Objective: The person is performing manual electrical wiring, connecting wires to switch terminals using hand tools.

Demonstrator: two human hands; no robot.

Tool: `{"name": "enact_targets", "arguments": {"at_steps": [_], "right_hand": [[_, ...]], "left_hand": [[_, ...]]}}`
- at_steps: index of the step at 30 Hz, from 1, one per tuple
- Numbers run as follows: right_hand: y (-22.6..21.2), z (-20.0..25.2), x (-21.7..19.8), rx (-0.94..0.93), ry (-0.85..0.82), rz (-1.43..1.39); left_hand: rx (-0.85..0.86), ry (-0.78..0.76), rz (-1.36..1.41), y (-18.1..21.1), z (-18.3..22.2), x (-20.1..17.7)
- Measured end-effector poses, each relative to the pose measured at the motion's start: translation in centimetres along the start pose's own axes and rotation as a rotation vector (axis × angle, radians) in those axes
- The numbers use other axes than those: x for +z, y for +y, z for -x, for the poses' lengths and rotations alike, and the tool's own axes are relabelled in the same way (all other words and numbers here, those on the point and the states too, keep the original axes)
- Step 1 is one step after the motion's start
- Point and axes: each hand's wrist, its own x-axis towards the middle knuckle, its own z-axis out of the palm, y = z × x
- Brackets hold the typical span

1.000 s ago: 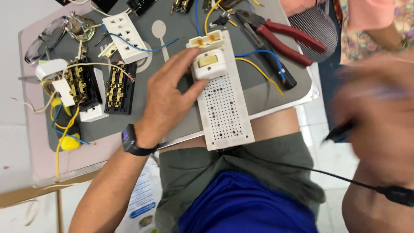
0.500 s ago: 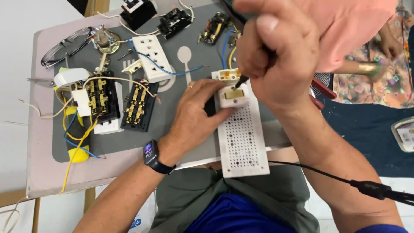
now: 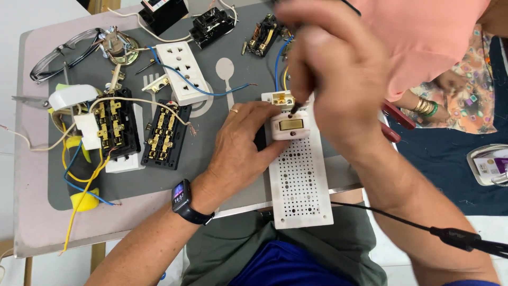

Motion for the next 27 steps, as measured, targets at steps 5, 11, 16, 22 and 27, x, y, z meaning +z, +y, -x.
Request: {"name": "enact_targets", "arguments": {"at_steps": [5, 11, 16, 22, 27], "right_hand": [[-2.0, -0.7, -1.0, -0.353, -0.316, 1.808], [-5.6, -2.6, -1.3, -0.274, -0.714, 1.327], [-4.1, -2.0, -2.6, -0.530, -0.681, 1.744], [-3.8, -1.6, -0.1, -0.722, -0.855, 1.755], [-2.2, -0.3, -0.6, -0.705, -0.532, 1.995]], "left_hand": [[-0.020, -0.035, 0.039, 0.3, -0.2, -0.5], [-0.013, -0.035, 0.031, -0.1, 0.0, -0.1], [0.009, -0.022, 0.021, 0.2, 0.2, -0.2], [-0.050, -0.017, 0.086, 0.6, 0.2, -0.3], [-0.002, 0.016, 0.069, 0.1, 0.6, 0.0]]}}
